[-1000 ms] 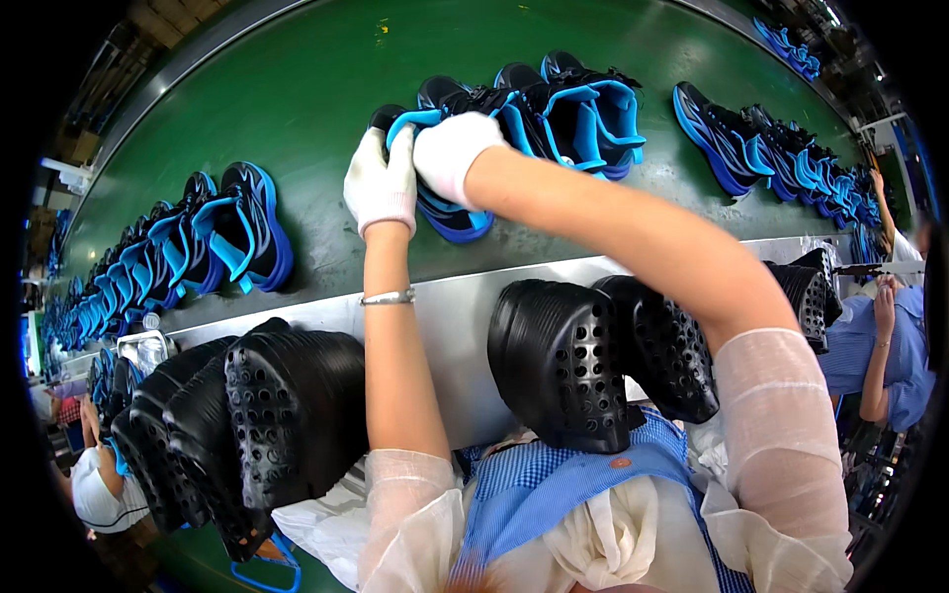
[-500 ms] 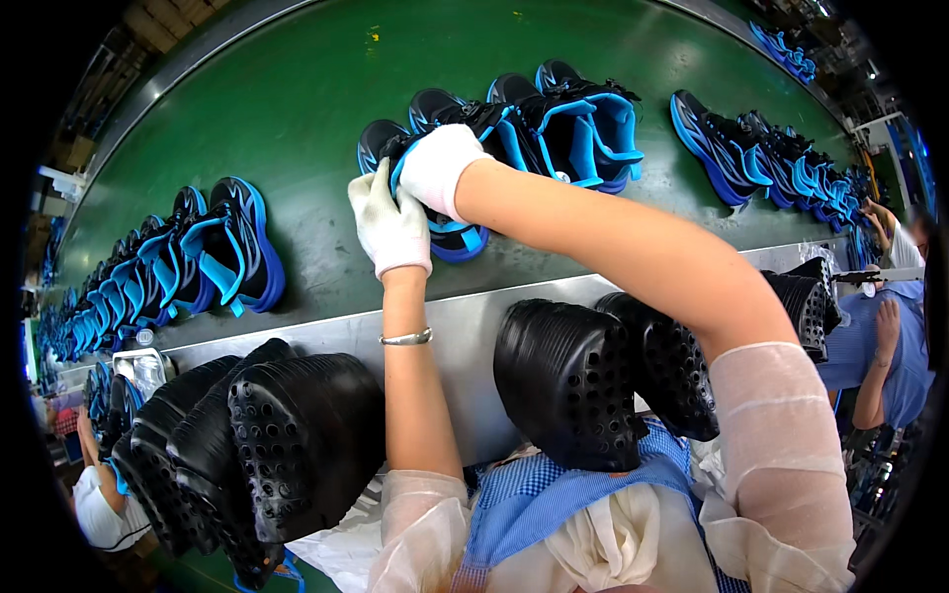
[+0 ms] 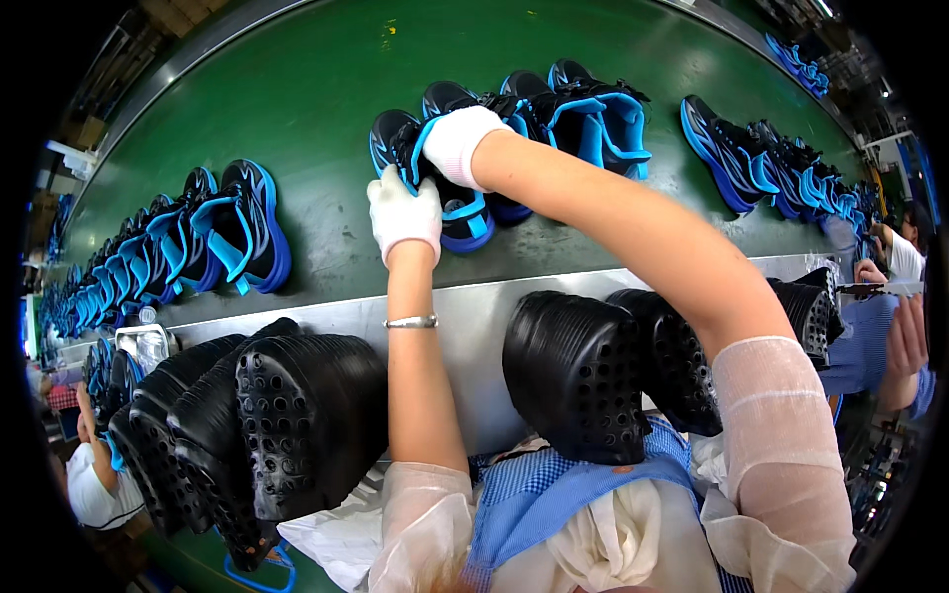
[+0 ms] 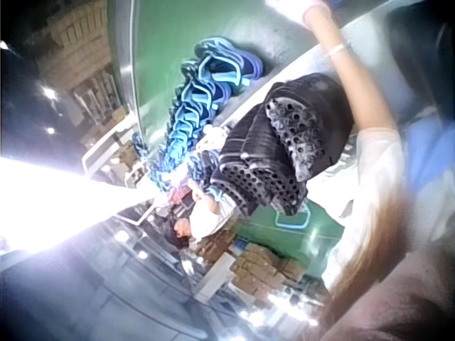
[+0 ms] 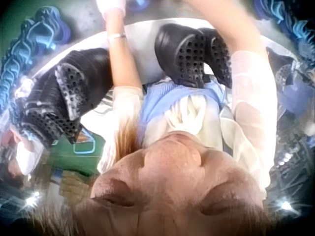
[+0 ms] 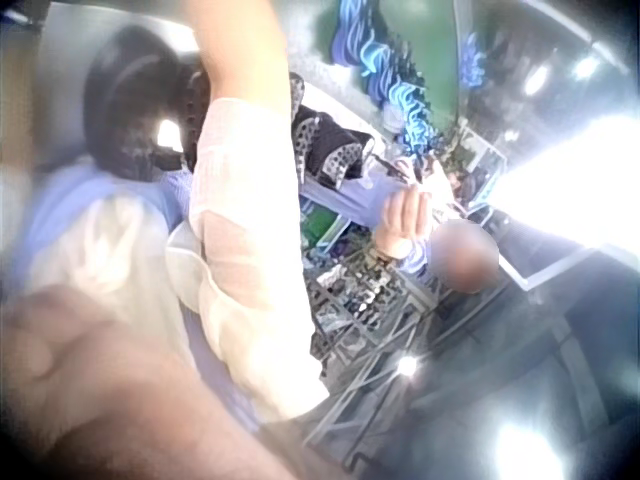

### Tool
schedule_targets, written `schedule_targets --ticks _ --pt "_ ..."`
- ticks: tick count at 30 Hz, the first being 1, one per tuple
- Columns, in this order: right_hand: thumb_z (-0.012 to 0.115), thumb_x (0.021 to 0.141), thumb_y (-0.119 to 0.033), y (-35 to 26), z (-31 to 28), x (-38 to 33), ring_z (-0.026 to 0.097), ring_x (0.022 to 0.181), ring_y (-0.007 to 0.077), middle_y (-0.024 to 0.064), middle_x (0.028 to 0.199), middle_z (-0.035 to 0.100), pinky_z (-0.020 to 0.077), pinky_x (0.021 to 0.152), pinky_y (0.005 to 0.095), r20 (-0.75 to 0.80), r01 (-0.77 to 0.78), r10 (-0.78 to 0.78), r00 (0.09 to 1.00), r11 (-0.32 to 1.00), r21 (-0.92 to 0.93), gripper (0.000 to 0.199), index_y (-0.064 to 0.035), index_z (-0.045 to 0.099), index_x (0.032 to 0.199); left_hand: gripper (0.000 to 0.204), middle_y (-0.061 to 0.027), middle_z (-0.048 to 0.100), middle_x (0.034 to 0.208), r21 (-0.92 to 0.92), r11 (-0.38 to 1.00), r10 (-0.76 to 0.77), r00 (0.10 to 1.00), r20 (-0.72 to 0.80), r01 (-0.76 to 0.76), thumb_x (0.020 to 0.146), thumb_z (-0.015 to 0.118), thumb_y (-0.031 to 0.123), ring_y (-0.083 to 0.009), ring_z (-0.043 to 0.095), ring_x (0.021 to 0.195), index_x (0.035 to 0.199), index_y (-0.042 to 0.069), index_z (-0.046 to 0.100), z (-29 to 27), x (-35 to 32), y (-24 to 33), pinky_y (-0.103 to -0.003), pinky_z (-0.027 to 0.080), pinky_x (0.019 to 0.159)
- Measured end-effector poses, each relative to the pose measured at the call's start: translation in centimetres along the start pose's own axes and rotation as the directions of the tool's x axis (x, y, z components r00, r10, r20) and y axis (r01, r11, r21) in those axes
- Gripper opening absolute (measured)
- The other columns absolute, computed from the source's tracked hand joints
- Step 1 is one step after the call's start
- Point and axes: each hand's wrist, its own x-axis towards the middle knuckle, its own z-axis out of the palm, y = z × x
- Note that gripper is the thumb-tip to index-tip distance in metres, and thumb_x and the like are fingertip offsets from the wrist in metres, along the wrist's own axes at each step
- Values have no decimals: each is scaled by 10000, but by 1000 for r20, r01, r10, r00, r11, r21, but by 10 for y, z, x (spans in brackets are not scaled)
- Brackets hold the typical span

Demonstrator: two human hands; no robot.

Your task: The person picks up black shoe components, places them onto blue shoes moving along a conveyor belt, and then attaches a small round tag to the side of a shoe by pulling a plastic cord through a loop.

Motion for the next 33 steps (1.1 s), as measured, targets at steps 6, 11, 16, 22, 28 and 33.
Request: schedule_targets --ticks 6,11,16,22,28,33 --pt "633 767 -105 -3 11 1 662 951 280 121 1022 686 529 779 350 -14 -55 55 998 998 -10 210 -94 703 964 313 -185 630 1028 133 991 -21 1000 0 21 794 636 254 -367 616 961 1033 52 657 5 5 6 -418 492 845" --pt "653 743 -109 -5 9 -5 670 940 275 122 1000 692 536 760 367 -100 -62 70 992 994 87 235 -95 703 972 195 -186 651 956 205 978 -24 998 -58 35 821 581 207 -368 630 925 898 60 683 1 3 18 -427 506 802" --pt "584 816 -258 6 3 -29 652 859 331 155 918 680 518 777 402 -82 16 9 997 953 302 245 -63 697 914 336 -164 621 1070 100 991 -91 996 -12 91 816 615 290 -359 609 985 1084 88 632 2 -2 14 -427 487 854" --pt "568 831 -269 -2 -22 -155 642 761 323 149 809 650 512 685 423 -125 151 -126 984 965 214 241 -43 637 878 607 -194 573 1153 38 999 0 996 -87 4 757 651 426 -370 558 1084 1253 97 530 -2 -13 4 -439 439 932" --pt "621 829 -255 -15 9 -295 616 669 279 97 701 580 499 594 377 -485 263 -74 872 905 334 178 -79 606 854 513 -140 541 1166 210 896 444 761 -473 -392 778 695 265 -315 537 1043 1252 132 549 -15 -52 47 -419 463 896" --pt "583 866 -240 3 31 -393 642 729 251 114 797 640 510 637 338 -394 -14 324 860 786 618 190 -60 643 875 255 -119 599 1048 -248 663 692 704 -160 -707 828 658 160 -182 605 833 1062 59 669 -46 -92 96 -273 531 670"
